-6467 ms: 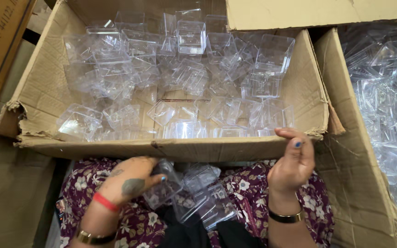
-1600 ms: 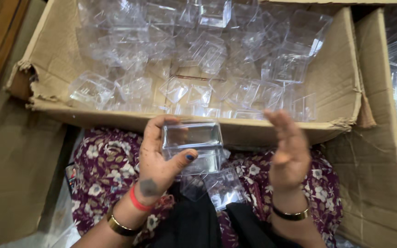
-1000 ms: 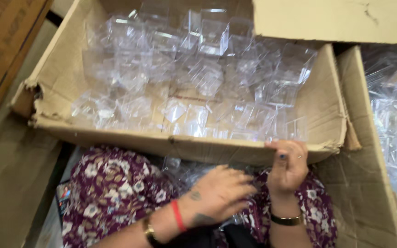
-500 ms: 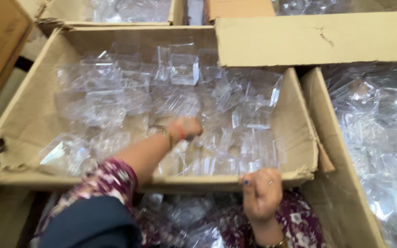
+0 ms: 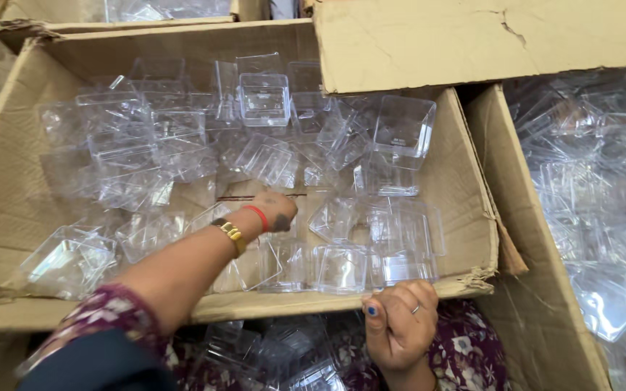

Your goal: The person sits on the floor among cardboard boxes filled with clear plastic boxes. They open a plastic bag, then repeatedly pick up plastic box bases and lids, snap them together by hand, and place the assembled boxes back into the cardboard box.

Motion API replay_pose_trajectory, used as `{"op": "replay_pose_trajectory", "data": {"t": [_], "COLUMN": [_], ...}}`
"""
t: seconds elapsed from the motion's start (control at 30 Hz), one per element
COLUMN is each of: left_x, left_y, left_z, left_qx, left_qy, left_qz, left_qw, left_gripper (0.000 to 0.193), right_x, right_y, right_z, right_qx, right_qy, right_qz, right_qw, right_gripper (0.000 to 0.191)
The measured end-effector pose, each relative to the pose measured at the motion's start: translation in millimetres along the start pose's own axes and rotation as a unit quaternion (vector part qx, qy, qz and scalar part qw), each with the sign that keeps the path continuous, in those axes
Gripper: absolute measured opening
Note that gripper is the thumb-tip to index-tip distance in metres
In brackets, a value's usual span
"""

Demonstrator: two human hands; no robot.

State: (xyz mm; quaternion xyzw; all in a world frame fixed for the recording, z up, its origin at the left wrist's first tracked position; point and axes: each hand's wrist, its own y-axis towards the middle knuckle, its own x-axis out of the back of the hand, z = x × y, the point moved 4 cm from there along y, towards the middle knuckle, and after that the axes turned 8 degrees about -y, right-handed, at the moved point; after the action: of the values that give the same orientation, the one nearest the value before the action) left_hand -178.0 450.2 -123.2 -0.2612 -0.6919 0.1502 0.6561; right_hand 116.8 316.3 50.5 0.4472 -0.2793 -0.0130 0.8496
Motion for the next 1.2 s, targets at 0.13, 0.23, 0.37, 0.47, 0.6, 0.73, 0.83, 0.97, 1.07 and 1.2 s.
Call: {"op": "replay_pose_trajectory", "data": {"t": [0.13,0.23,0.37,0.47,0.6,0.73,0.83,0.97,1.07,1.2], "left_x": [78.8,115.1,105.0,94.9,97.6,50.6,16.8,33.9,79.8,132.8], "left_y": [-49.1,-106.1,-150.3,-132.7,-62.7,-42.9,-32.1,-37.3,-61.6,-107.2], "left_z": [-42.6,-109.2,-170.2,-152.6,-53.7,44.9,75.3,58.2,17.0,-49.9], "left_qx": [-0.065,-0.380,-0.522,-0.467,-0.157,0.157,0.220,0.193,0.079,-0.144], "left_qy": [-0.147,-0.444,-0.497,-0.524,-0.469,-0.263,-0.310,-0.291,-0.225,-0.346], "left_qz": [-0.149,-0.233,-0.137,-0.140,-0.477,-0.519,-0.357,-0.356,-0.476,-0.466], "left_qw": [0.976,0.777,0.680,0.698,0.727,0.798,0.853,0.867,0.846,0.802], "left_gripper": [0.030,0.028,0.033,0.016,0.031,0.083,0.073,0.069,0.087,0.094], "right_x": [-3.8,-0.6,0.8,1.1,-2.3,-4.2,-2.2,4.5,12.1,25.1], "right_y": [0.9,4.0,-2.0,-8.7,-6.0,9.3,15.4,14.8,12.3,6.0], "right_z": [3.9,7.0,-7.6,-10.3,-4.3,9.7,12.5,9.4,2.9,-10.0], "right_qx": [-0.071,-0.096,-0.248,-0.261,-0.202,-0.049,-0.012,-0.007,-0.049,-0.114], "right_qy": [0.005,-0.032,0.228,0.211,0.159,-0.041,-0.129,-0.094,0.029,0.331], "right_qz": [-0.013,-0.042,-0.031,-0.032,-0.005,0.106,0.196,0.260,0.201,-0.018], "right_qw": [0.997,0.994,0.941,0.941,0.966,0.992,0.972,0.961,0.978,0.937], "right_gripper": [0.012,0.104,0.138,0.123,0.119,0.108,0.103,0.103,0.100,0.090]}}
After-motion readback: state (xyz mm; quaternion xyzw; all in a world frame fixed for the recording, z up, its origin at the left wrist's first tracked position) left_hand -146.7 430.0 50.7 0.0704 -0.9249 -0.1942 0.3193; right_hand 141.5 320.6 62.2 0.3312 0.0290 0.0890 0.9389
